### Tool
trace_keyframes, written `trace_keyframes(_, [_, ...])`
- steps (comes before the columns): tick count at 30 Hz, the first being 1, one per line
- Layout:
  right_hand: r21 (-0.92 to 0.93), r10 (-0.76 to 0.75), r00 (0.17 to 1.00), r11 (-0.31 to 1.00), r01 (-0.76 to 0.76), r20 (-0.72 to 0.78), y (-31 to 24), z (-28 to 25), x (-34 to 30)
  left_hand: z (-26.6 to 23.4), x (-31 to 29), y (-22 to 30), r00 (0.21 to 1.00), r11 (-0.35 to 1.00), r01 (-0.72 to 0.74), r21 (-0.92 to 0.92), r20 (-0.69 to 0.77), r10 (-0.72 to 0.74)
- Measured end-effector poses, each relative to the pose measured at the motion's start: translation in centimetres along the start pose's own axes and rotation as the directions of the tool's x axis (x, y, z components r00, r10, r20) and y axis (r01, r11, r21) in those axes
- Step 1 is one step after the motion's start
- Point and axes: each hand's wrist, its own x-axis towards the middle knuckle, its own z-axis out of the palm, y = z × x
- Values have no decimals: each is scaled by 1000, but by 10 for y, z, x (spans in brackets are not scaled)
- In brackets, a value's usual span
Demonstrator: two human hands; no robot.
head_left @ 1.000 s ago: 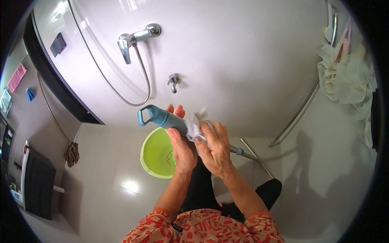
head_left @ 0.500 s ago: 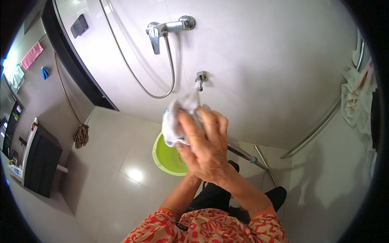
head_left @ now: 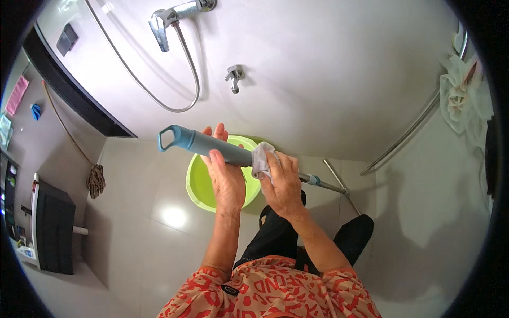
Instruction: The person wipes the bathroom wall and fixtures with a white cloth. They then clean a green plastic basin and a pink plastic stool, wiping both the inside and outside surfaces. Finally, they wipe a metal mop handle.
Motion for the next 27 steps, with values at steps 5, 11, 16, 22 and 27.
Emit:
trace_keyframes(5, [-130, 114, 986, 987, -98, 121, 68, 1, -44, -9, 5, -3, 997, 997, 72, -42, -25, -73])
trace_keyframes(11, [-219, 390, 893, 913, -343, 227, 105, -1, -80, -30, 1, -5, 997, 995, 70, -70, -23, -71])
trace_keyframes(16, [108, -69, 997, 992, 64, 46, 3, -1, -21, -26, -7, -2, 999, 1000, 28, -7, 31, -28])
trace_keyframes(22, [-24, -212, 976, 977, 211, -58, -28, 6, -12, -22, -24, 10, 995, 996, 38, -77, 94, -31])
trace_keyframes(27, [-248, -107, 994, 963, 103, 0, 12, 12, -54, -24, -25, 7, 999, 990, 20, -141, 30, -16])
